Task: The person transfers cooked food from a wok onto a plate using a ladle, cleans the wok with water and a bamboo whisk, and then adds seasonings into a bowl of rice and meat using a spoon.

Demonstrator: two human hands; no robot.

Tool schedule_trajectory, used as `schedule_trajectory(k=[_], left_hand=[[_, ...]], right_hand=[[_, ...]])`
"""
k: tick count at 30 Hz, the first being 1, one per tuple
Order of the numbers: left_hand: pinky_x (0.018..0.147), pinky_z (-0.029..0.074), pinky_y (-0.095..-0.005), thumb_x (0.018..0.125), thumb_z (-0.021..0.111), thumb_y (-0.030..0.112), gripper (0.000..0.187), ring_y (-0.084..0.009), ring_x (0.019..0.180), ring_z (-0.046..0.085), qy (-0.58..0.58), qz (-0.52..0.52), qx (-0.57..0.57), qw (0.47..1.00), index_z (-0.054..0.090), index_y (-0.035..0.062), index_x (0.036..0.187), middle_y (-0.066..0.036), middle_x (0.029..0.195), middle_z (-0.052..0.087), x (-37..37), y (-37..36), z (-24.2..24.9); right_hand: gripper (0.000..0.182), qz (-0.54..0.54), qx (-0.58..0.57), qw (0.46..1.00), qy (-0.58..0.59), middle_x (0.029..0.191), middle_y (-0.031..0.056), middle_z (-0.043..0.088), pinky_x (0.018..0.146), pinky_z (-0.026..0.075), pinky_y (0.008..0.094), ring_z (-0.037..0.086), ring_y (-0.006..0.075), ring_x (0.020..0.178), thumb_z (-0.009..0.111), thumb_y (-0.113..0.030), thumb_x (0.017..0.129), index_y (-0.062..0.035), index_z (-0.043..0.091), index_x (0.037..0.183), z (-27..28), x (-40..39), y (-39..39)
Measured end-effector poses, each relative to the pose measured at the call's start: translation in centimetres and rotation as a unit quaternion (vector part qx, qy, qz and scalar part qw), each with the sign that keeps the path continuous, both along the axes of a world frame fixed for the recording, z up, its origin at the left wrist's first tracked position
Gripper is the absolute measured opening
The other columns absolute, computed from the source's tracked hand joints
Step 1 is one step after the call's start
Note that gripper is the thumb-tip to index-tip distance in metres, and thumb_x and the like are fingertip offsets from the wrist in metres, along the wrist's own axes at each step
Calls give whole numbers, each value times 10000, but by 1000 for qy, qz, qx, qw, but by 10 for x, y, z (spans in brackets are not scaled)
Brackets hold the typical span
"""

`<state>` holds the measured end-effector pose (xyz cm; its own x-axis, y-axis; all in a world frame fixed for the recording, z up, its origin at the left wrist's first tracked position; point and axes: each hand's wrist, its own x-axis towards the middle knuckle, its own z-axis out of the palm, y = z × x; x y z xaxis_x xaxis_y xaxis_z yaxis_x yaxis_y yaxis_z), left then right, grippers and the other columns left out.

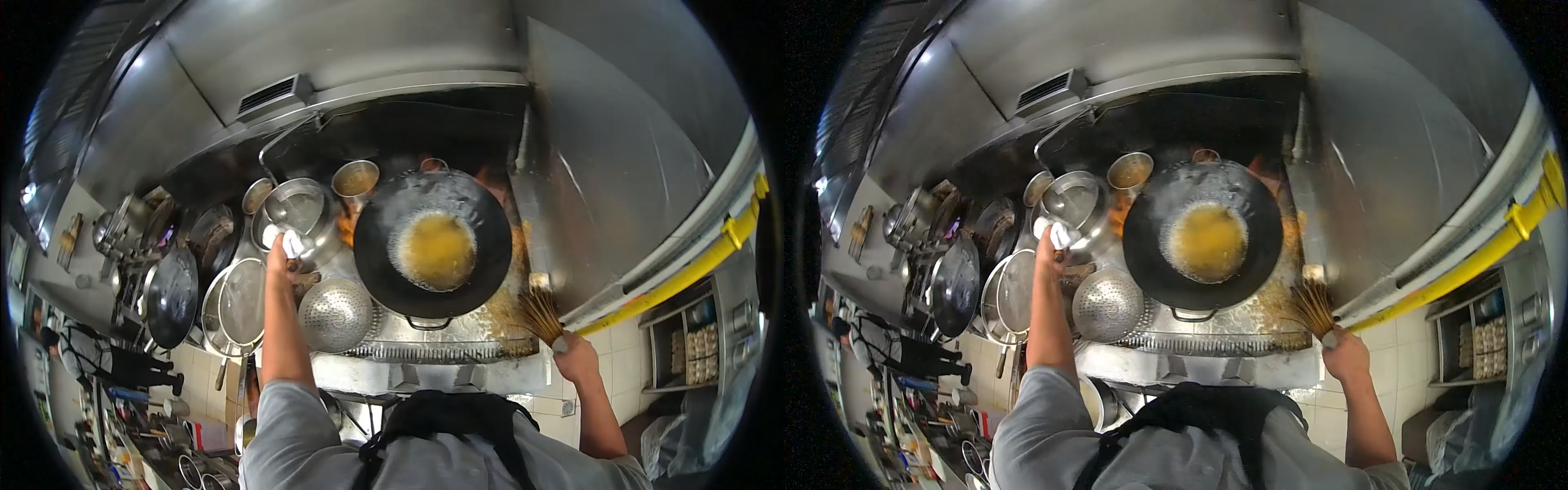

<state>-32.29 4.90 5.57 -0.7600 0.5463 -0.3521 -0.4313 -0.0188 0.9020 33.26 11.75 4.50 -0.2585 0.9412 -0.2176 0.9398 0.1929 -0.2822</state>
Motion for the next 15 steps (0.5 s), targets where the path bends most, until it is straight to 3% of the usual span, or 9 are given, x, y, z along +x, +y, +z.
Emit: schedule_trajectory(k=[3,6,10,15], left_hand=[[407,382,-257,860,557,338,203,-136,514,530,-112,35,248,962,587,146,802,6,678,596,-8,-3,-6],[400,342,-234,804,591,287,210,-143,512,449,-233,56,479,844,570,83,759,-38,657,556,-13,-15,-12],[403,330,-246,766,612,271,226,-153,544,396,-282,28,556,781,566,55,721,-45,630,496,10,-20,4],[415,331,-248,736,641,266,236,-160,574,395,-286,6,561,777,563,45,714,-45,643,479,50,-12,52]], right_hand=[[511,-18,-10,1000,6,998,241,655,835,509,455,631,397,935,598,-192,721,-41,588,1209,6,-9,0],[499,-30,-10,999,-3,999,248,652,837,506,460,629,403,935,598,-188,721,-31,594,1195,7,-11,-4],[479,-25,-9,1000,-2,976,254,652,823,507,465,635,402,912,601,-183,722,-31,604,1177,10,-13,-3],[469,-17,-2,1000,19,948,251,656,812,507,469,631,403,908,605,-178,718,-47,610,1169,4,-2,1]])
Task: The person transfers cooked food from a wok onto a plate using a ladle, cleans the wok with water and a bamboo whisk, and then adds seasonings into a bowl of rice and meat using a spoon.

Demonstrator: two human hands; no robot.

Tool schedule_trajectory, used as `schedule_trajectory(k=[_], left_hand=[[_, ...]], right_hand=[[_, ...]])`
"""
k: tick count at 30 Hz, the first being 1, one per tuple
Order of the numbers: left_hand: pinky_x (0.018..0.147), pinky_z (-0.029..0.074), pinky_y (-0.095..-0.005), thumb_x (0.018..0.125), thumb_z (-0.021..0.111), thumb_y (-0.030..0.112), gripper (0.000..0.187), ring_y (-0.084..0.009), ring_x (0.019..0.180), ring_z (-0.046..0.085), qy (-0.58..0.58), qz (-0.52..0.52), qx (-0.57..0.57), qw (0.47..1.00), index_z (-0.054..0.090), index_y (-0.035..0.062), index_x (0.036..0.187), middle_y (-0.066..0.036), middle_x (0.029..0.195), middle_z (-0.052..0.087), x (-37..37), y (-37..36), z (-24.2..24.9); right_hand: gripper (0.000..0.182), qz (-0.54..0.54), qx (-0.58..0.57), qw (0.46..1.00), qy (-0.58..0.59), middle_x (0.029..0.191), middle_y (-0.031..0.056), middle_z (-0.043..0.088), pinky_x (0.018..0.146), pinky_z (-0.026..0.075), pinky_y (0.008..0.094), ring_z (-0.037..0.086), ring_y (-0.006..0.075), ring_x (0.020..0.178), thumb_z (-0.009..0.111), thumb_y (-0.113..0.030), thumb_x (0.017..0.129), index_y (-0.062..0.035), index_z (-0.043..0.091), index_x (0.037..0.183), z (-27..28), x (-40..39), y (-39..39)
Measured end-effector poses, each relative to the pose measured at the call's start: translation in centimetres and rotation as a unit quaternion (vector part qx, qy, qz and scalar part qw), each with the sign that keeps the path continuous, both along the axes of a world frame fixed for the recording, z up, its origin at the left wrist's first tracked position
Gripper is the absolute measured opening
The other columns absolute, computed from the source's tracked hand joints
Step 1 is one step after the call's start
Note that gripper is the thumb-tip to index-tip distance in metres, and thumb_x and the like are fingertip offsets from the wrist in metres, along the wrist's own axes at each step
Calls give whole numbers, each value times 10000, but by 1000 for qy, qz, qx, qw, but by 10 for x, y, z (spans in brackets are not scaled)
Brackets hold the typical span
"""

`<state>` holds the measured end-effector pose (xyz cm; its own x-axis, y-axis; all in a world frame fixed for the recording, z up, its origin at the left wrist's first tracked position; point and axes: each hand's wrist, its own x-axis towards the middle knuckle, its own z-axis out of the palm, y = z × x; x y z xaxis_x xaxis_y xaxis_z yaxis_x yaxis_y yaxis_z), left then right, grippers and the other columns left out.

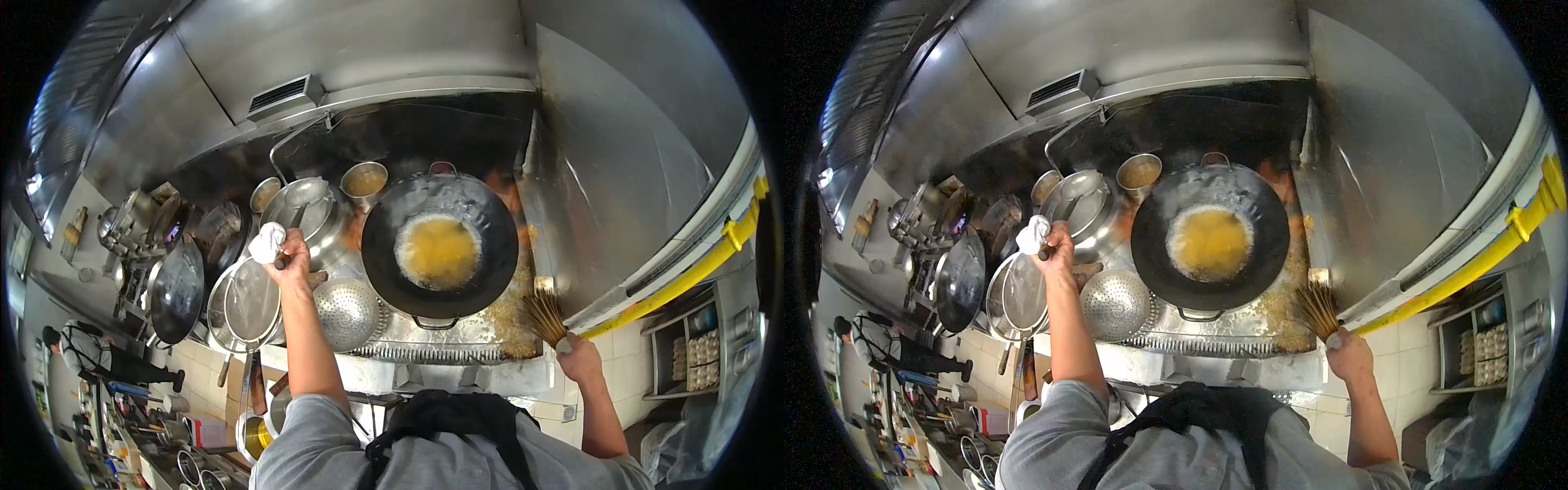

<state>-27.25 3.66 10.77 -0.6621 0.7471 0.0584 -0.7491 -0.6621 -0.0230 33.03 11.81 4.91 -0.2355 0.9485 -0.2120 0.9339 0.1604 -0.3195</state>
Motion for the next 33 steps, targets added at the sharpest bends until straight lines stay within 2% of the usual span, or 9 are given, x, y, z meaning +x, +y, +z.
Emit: schedule_trajectory(k=[4,9,13,14,18,20,26,28,33], left_hand=[[454,352,-263,718,642,220,217,-154,601,385,-7,-116,25,993,541,32,758,-64,785,388,35,11,34],[465,399,-262,725,635,118,154,-150,610,390,27,-146,20,989,520,22,762,-65,783,374,101,46,79],[461,400,-287,681,621,41,169,-164,592,407,-91,-299,61,948,473,27,762,-59,795,377,145,79,89],[456,399,-292,676,618,34,191,-169,593,412,-87,-291,62,951,461,27,784,-65,799,381,151,92,83],[461,394,-269,686,653,136,219,-164,587,407,-114,-356,48,926,480,19,754,-68,774,381,204,127,86],[453,402,-295,696,617,73,206,-169,589,415,-77,-363,32,928,451,26,809,-72,818,381,227,142,83],[447,363,-247,768,618,221,177,-136,575,383,57,-420,-46,905,552,58,789,-48,739,392,281,170,78],[461,356,-240,806,582,269,221,-142,579,400,95,-437,-48,893,560,49,817,-45,705,448,293,173,77],[431,346,-241,838,563,305,237,-143,561,400,126,-459,-97,874,571,70,867,-45,715,492,314,170,75]], right_hand=[[477,-27,-30,999,1,966,232,661,831,503,456,630,383,934,591,-176,727,-66,604,1190,12,3,-1],[516,-21,-47,999,10,1003,230,659,850,503,443,634,366,953,583,-170,734,-51,575,1236,5,16,1],[529,-15,-65,998,15,1011,231,659,861,503,427,635,359,964,587,-167,733,-39,566,1246,10,22,4],[529,-18,-65,998,17,1011,231,659,861,503,427,635,359,964,587,-167,733,-39,566,1246,9,24,4],[524,-17,-57,998,36,1012,228,659,860,502,428,636,358,963,579,-155,731,-29,566,1239,5,31,5],[518,-24,-60,997,41,1011,225,660,859,501,430,636,358,961,574,-149,731,-25,567,1234,4,35,5],[509,-4,-49,998,42,934,244,666,814,513,442,651,371,900,553,-124,733,-15,564,1230,2,38,4],[509,-5,-49,998,41,927,243,667,807,515,442,653,370,891,553,-124,734,-14,565,1231,4,38,3],[515,-8,-40,999,35,922,240,669,798,518,443,656,369,876,558,-129,735,-16,565,1237,2,39,3]])
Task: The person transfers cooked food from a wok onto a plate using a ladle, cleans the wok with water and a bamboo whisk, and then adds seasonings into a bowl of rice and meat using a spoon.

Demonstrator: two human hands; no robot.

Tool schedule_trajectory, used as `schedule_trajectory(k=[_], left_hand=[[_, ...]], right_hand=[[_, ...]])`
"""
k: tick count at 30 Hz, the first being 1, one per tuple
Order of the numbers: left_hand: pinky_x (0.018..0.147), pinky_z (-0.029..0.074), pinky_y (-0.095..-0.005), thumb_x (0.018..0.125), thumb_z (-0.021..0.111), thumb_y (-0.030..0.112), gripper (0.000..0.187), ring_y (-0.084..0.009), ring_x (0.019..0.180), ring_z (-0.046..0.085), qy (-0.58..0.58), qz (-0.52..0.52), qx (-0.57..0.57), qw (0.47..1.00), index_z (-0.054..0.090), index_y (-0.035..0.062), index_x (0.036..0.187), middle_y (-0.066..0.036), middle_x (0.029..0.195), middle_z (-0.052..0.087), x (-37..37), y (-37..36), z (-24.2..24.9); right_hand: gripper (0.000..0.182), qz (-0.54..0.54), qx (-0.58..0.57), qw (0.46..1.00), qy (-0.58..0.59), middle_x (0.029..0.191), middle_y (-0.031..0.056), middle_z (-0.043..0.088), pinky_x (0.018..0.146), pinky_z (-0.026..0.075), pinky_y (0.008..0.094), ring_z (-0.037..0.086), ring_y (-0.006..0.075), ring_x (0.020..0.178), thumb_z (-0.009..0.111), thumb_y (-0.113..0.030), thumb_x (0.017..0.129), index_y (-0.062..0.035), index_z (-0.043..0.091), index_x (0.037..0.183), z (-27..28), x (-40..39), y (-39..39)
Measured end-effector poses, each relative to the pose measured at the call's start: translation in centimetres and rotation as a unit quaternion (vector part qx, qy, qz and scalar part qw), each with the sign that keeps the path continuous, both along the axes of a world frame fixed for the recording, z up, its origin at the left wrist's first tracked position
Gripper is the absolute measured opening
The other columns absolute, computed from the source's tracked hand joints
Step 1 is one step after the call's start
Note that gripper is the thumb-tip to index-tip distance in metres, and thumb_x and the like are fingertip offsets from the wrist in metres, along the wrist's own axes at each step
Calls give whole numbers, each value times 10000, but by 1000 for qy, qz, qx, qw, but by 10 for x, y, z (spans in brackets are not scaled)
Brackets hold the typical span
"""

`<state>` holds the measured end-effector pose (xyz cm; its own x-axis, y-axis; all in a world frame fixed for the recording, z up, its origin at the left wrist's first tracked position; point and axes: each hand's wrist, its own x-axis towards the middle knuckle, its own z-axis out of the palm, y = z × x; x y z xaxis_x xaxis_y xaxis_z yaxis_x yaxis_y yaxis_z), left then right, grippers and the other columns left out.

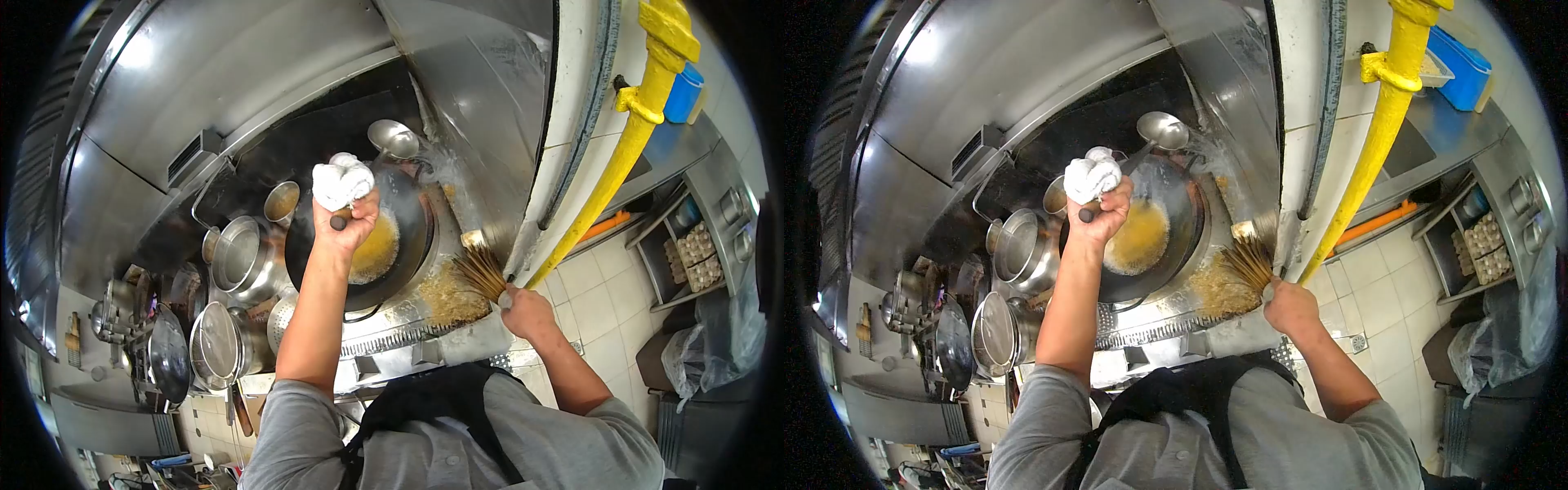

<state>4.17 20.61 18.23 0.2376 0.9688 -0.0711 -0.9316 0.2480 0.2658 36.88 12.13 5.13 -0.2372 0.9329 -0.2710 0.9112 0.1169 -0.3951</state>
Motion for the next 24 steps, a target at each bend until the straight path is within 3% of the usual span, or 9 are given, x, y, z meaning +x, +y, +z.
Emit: schedule_trajectory(k=[3,5,6,7,9,10,14,18,24], left_hand=[[397,344,-243,860,554,321,228,-154,557,467,35,-13,18,999,581,99,905,-42,757,568,-2,-3,-3],[380,349,-245,875,540,326,220,-157,560,534,156,36,-49,986,582,116,924,-50,787,606,-4,-9,-1],[370,386,-261,861,573,302,217,-156,583,593,238,16,16,971,583,100,942,-62,779,632,-7,-15,2],[370,386,-261,861,573,302,217,-156,583,593,235,18,15,972,583,100,942,-62,779,632,-5,-20,3],[379,428,-269,827,619,257,228,-147,602,611,473,111,-100,868,593,57,932,-55,737,624,-1,-30,7],[463,485,-278,793,645,214,242,-142,642,629,488,99,-58,865,609,7,913,-47,729,626,-14,-29,-1],[596,504,-280,775,647,177,221,-129,646,617,551,152,-30,820,631,3,910,-41,768,637,-28,-51,18],[572,494,-276,761,656,161,207,-125,638,605,541,209,-14,814,634,23,913,-33,768,633,-71,-71,9],[605,526,-292,769,688,230,283,-158,679,635,526,338,-133,769,631,15,943,-49,798,644,-141,-140,6]], right_hand=[[516,-1,0,1000,-1,918,237,670,794,519,443,657,367,872,555,-128,735,-16,565,1239,1,-2,0],[517,3,-4,1000,-7,914,235,671,793,519,442,657,365,871,554,-129,735,-14,563,1239,5,-3,1],[517,5,-4,1000,-9,914,235,671,793,519,442,657,365,871,554,-129,735,-14,563,1239,6,-5,2],[519,7,-5,1000,-10,911,230,673,791,519,441,657,364,871,554,-129,735,-15,562,1241,7,-6,3],[521,11,-7,1000,-14,909,226,674,789,520,439,657,363,872,553,-129,734,-15,561,1242,5,-8,4],[524,13,-3,1000,-18,920,227,673,795,519,438,655,362,881,553,-131,735,-18,558,1246,1,-8,6],[525,17,-7,999,-26,969,228,667,821,512,438,647,362,919,554,-136,737,-22,558,1250,7,-12,6],[484,9,1,1000,-15,994,226,662,833,508,441,641,364,938,562,-147,737,-23,582,1204,6,-15,7],[502,12,-32,998,-46,1016,246,648,860,493,433,624,379,970,588,-184,736,-29,593,1214,21,-25,17]])
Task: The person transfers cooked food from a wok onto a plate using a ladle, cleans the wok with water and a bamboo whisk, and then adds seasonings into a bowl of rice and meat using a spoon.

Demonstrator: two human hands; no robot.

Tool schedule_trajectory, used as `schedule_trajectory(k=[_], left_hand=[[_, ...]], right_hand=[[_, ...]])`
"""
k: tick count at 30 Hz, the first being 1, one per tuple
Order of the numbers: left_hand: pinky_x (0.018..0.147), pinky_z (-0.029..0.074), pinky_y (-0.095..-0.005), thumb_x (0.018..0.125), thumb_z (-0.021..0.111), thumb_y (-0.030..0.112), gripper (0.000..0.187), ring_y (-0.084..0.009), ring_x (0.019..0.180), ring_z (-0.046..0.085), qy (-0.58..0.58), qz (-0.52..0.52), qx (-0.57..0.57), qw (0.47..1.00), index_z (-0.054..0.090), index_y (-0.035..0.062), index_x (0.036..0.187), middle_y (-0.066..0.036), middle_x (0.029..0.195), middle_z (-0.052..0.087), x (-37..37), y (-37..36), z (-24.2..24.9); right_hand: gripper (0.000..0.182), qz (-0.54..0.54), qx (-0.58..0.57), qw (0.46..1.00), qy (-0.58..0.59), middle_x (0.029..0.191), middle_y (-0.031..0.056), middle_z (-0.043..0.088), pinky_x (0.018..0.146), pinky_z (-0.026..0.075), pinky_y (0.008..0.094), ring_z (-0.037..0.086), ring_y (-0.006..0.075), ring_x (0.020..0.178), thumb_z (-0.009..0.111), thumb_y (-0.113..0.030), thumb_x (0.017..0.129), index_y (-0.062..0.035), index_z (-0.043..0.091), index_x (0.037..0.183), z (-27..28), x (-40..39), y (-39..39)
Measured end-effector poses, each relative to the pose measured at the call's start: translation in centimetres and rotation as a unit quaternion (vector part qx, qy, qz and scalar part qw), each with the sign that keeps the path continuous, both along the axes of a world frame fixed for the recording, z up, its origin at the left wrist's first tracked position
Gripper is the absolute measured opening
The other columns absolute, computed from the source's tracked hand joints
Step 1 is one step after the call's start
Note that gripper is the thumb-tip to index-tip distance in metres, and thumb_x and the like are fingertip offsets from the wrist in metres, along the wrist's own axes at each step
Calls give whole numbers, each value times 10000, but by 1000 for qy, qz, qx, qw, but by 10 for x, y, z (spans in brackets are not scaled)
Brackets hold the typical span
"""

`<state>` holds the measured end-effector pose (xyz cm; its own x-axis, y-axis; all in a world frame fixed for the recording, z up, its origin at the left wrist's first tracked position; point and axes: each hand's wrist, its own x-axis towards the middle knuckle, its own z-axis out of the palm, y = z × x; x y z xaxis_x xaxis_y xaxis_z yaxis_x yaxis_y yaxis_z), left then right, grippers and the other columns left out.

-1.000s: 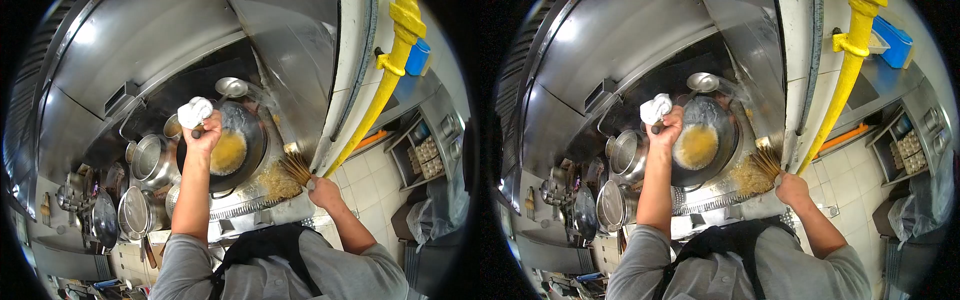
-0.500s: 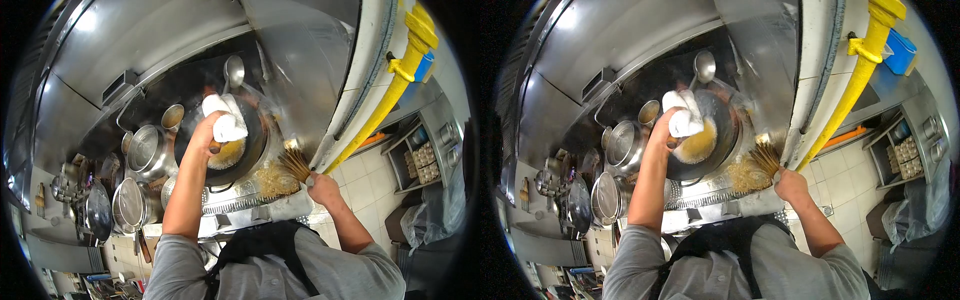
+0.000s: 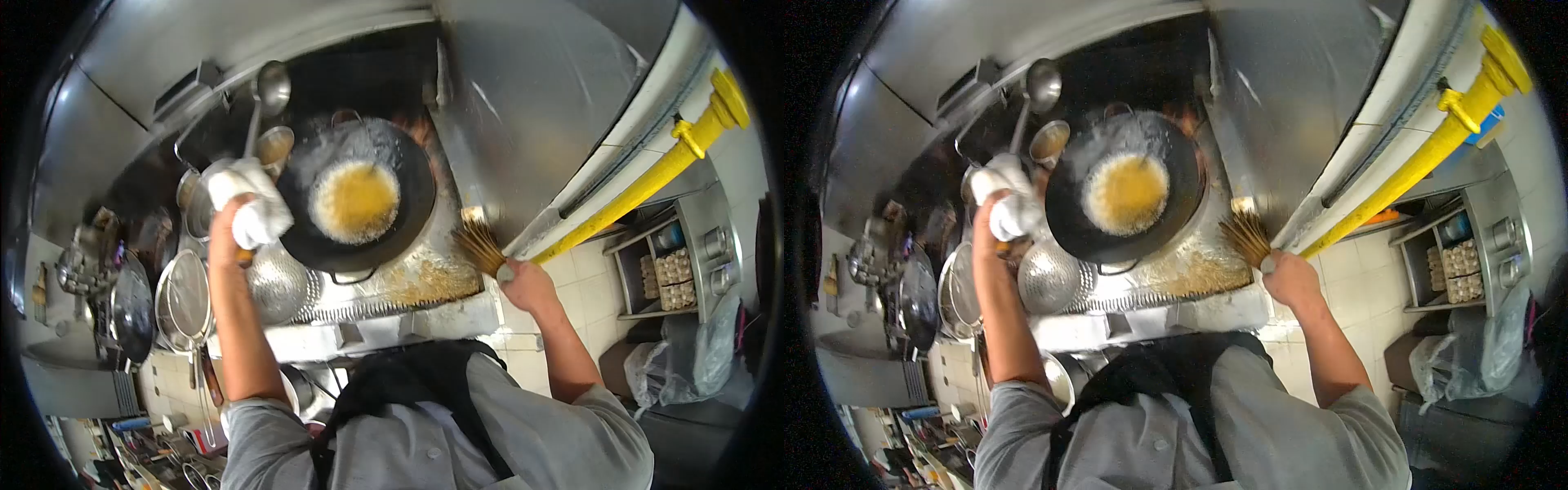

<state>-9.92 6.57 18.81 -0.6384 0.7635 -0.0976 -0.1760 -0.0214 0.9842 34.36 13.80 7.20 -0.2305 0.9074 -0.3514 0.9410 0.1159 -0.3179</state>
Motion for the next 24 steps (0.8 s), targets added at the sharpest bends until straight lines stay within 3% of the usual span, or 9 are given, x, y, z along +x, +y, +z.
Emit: schedule_trajectory(k=[3,8,13,16,19,21,22,23,24], left_hand=[[598,527,-296,771,684,251,309,-162,682,637,-30,24,-13,999,636,8,957,-59,798,645,-60,-40,-22],[613,499,-274,784,672,253,306,-142,680,612,57,79,-12,995,627,17,974,-38,805,628,-110,-90,-45],[639,488,-268,798,649,262,309,-132,718,613,40,90,0,995,642,2,965,-44,829,636,-160,-115,-72],[624,490,-284,781,631,211,273,-134,702,619,164,57,-55,983,651,-22,923,-46,808,649,-159,-126,-74],[607,481,-301,735,647,124,175,-118,687,593,231,54,-133,962,645,7,865,-24,799,636,-161,-137,-104],[641,497,-310,705,663,82,229,-132,699,597,209,47,-140,967,624,5,918,-40,801,641,-144,-146,-121],[677,504,-310,693,679,109,286,-143,724,604,240,26,-186,952,612,-2,947,-64,808,649,-132,-156,-119],[712,509,-315,669,695,124,348,-147,754,613,219,19,-174,960,603,-10,977,-83,831,659,-121,-167,-131],[724,512,-318,655,702,131,378,-149,759,619,244,31,-152,957,593,-13,987,-88,840,663,-109,-180,-152]], right_hand=[[503,19,22,999,37,1032,253,642,871,489,422,618,383,980,604,-215,743,-20,599,1207,27,-4,-6],[485,117,21,986,113,1028,252,643,891,479,418,610,390,988,607,-256,756,-9,617,1173,48,-25,-10],[372,159,-13,987,-17,994,245,648,895,473,440,603,391,991,578,-250,755,-12,663,1029,-22,-63,6],[397,239,-70,960,-131,1021,229,651,898,475,427,603,376,1012,582,-289,757,-33,669,1047,-3,-64,9],[480,125,-28,990,-58,1107,222,632,941,456,406,583,355,1077,661,-305,725,-45,659,1127,68,-69,-10],[504,50,-5,997,-55,1139,236,619,931,465,388,598,377,1055,694,-217,696,-35,638,1162,130,-86,-18],[501,42,20,999,-20,1137,252,620,922,467,362,618,360,1048,699,-191,699,-8,631,1161,147,-85,-18],[513,17,105,994,21,1118,218,654,930,455,320,633,270,1056,690,-111,693,61,600,1168,147,-80,-18],[499,-1,127,988,87,1133,233,642,942,450,331,624,261,1078,688,-108,716,47,598,1181,155,-87,-20]])
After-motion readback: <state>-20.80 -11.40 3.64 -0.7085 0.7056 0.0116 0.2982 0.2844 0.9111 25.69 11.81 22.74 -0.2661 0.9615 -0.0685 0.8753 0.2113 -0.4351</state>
